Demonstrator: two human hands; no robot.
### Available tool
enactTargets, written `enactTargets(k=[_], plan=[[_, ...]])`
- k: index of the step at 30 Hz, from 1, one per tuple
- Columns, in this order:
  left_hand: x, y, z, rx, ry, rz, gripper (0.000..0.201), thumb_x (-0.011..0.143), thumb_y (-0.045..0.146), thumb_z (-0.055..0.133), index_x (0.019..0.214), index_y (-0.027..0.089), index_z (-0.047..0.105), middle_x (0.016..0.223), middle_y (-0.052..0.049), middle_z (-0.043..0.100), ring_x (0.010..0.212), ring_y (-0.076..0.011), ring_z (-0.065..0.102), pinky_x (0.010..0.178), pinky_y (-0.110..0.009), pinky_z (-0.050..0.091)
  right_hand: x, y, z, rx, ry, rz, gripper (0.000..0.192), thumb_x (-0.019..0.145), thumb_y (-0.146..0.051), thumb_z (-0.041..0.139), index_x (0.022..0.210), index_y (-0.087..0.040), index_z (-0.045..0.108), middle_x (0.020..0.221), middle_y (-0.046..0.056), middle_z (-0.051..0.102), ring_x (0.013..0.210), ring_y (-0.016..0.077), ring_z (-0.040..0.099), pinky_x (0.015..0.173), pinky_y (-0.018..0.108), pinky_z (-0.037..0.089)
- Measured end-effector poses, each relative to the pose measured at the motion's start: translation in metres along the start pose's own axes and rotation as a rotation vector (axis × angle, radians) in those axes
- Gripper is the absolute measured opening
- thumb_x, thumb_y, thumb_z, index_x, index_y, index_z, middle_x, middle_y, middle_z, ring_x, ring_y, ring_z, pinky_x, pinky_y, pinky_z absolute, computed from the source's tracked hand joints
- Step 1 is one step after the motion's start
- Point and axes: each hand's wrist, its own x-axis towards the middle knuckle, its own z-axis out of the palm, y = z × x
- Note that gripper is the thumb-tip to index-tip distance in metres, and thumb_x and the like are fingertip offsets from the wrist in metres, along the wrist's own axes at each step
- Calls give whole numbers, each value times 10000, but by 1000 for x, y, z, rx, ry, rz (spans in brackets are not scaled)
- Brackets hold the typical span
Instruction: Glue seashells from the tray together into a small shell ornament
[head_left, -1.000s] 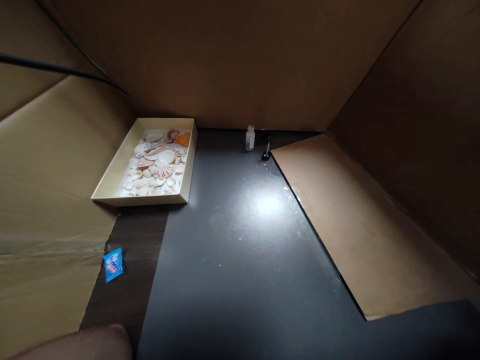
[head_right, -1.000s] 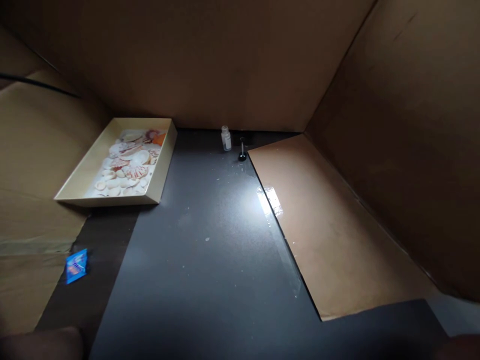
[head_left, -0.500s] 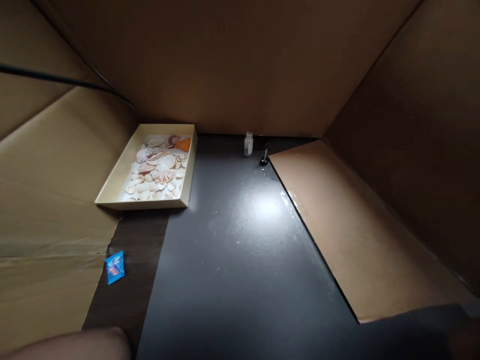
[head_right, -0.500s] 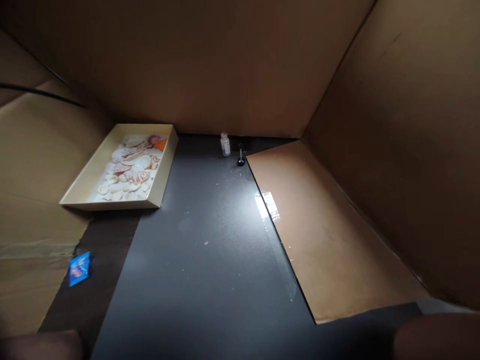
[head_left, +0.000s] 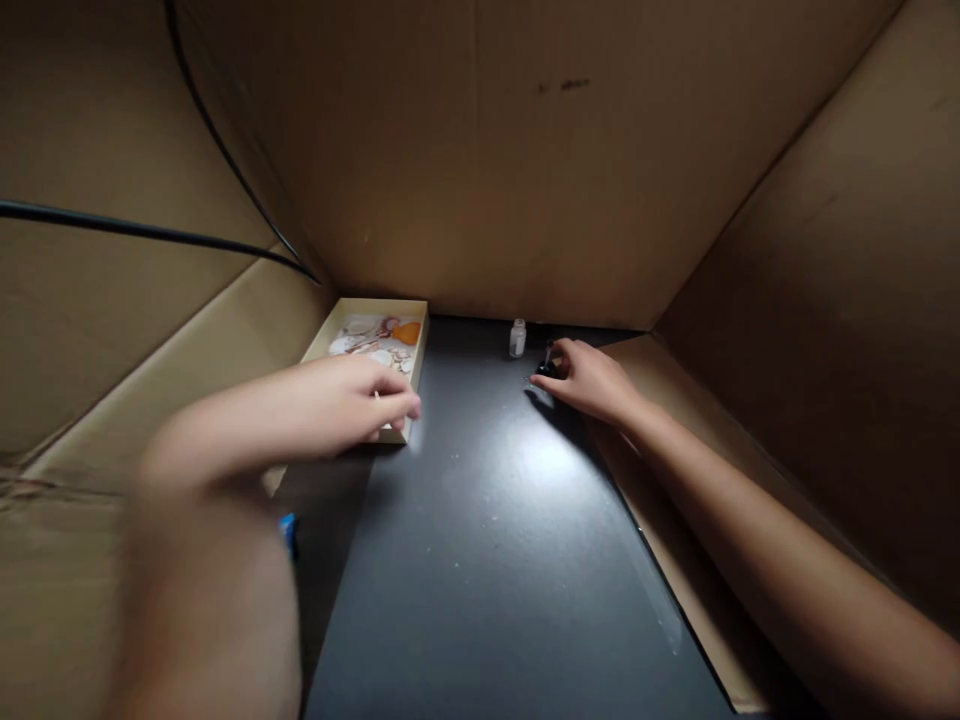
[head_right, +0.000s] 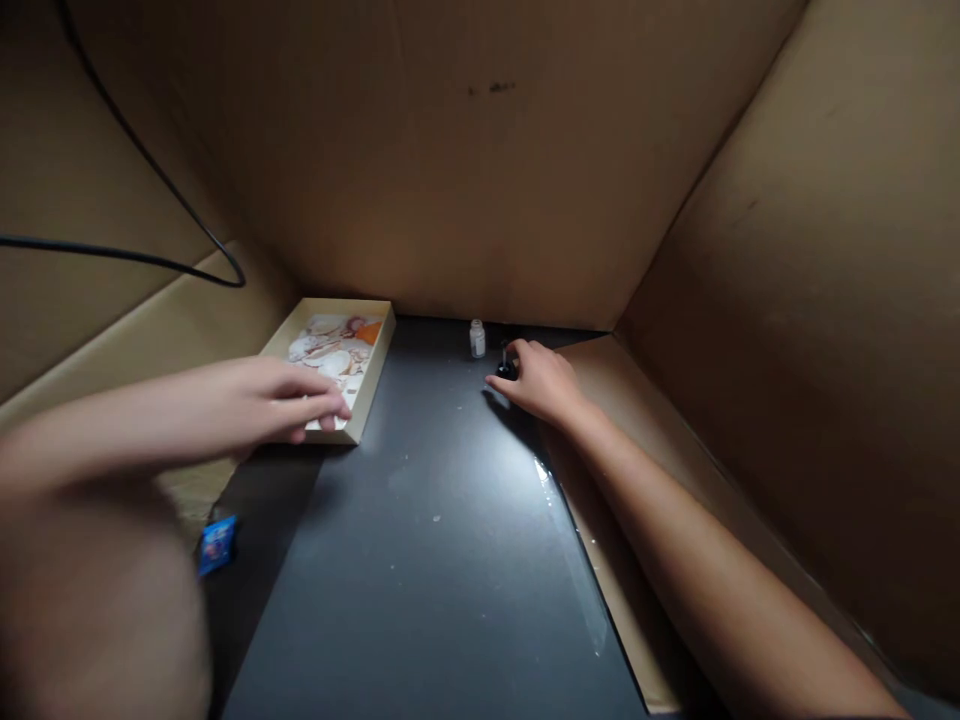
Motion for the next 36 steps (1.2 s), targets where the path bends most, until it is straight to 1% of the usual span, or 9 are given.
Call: enactTargets(k=[2, 3, 8, 12, 16, 21, 29, 32, 36], plan=[[11, 9, -10, 4, -124, -29, 278, 817, 407, 501, 795, 189, 673, 748, -37, 647, 663, -157, 574, 570, -255, 416, 5, 1, 13, -17, -10, -4, 420, 742, -514, 641, 1007, -188, 623, 920, 83, 653, 809, 201, 590, 652, 268, 396], [20, 10, -12, 2, -126, -72, 267, 810, 368, 482, 790, 172, 661, 736, -45, 641, 643, -156, 560, 558, -257, 402, 6, 3, 17, -17, -9, -10, 359, 765, -482, 625, 976, -192, 634, 899, 77, 649, 791, 192, 584, 647, 264, 387], [62, -17, 5, 36, 150, -63, 283, 823, 274, 437, 1025, 168, 605, 947, -67, 634, 830, -174, 574, 717, -259, 444, 1, 6, 24, 58, 14, -51, 222, 821, -379, 567, 890, -187, 653, 811, 52, 616, 724, 163, 552, 646, 260, 377], [80, -31, 24, 126, 169, -40, 406, 820, 282, 471, 1214, 228, 555, 1195, -104, 516, 1106, -231, 501, 965, -320, 384, -13, 4, 21, 188, 48, -82, 215, 810, -346, 557, 905, -178, 652, 816, 49, 600, 737, 160, 554, 675, 266, 407], [83, -31, 34, 213, 105, -51, 445, 773, 284, 523, 1217, 275, 557, 1264, -107, 439, 1221, -301, 376, 1017, -392, 331, -29, 4, 17, 299, 107, -71, 181, 793, -333, 569, 841, -178, 650, 841, 58, 603, 718, 152, 551, 673, 271, 433], [86, -32, 42, 317, 62, -11, 476, 703, 261, 579, 1177, 291, 564, 1182, -110, 472, 1140, -318, 420, 944, -415, 371, -40, 3, 12, 344, 167, -67, 272, 839, -410, 547, 911, -186, 683, 795, 56, 574, 687, 153, 549, 648, 278, 455], [83, -29, 28, 231, -22, 11, 138, 782, 239, 474, 815, 184, 596, 880, -65, 614, 824, -179, 548, 699, -266, 404, -49, -9, 9, 290, 83, -153, 356, 906, -368, 450, 1169, -187, 607, 909, 66, 648, 702, 149, 580, 710, 288, 475], [78, -28, 24, 163, 12, -14, 172, 801, 254, 455, 878, 188, 594, 857, -51, 630, 797, -171, 553, 673, -265, 394, -51, -10, 8, 270, 66, -175, 365, 922, -346, 415, 1205, -186, 580, 941, 68, 631, 742, 155, 580, 719, 284, 468], [82, -28, 32, 182, 73, 21, 322, 754, 246, 517, 1068, 216, 584, 1019, -80, 619, 931, -210, 562, 777, -296, 417, -50, -7, 8, 271, 53, -163, 369, 925, -351, 402, 1212, -192, 570, 951, 68, 625, 736, 160, 580, 710, 290, 462]])
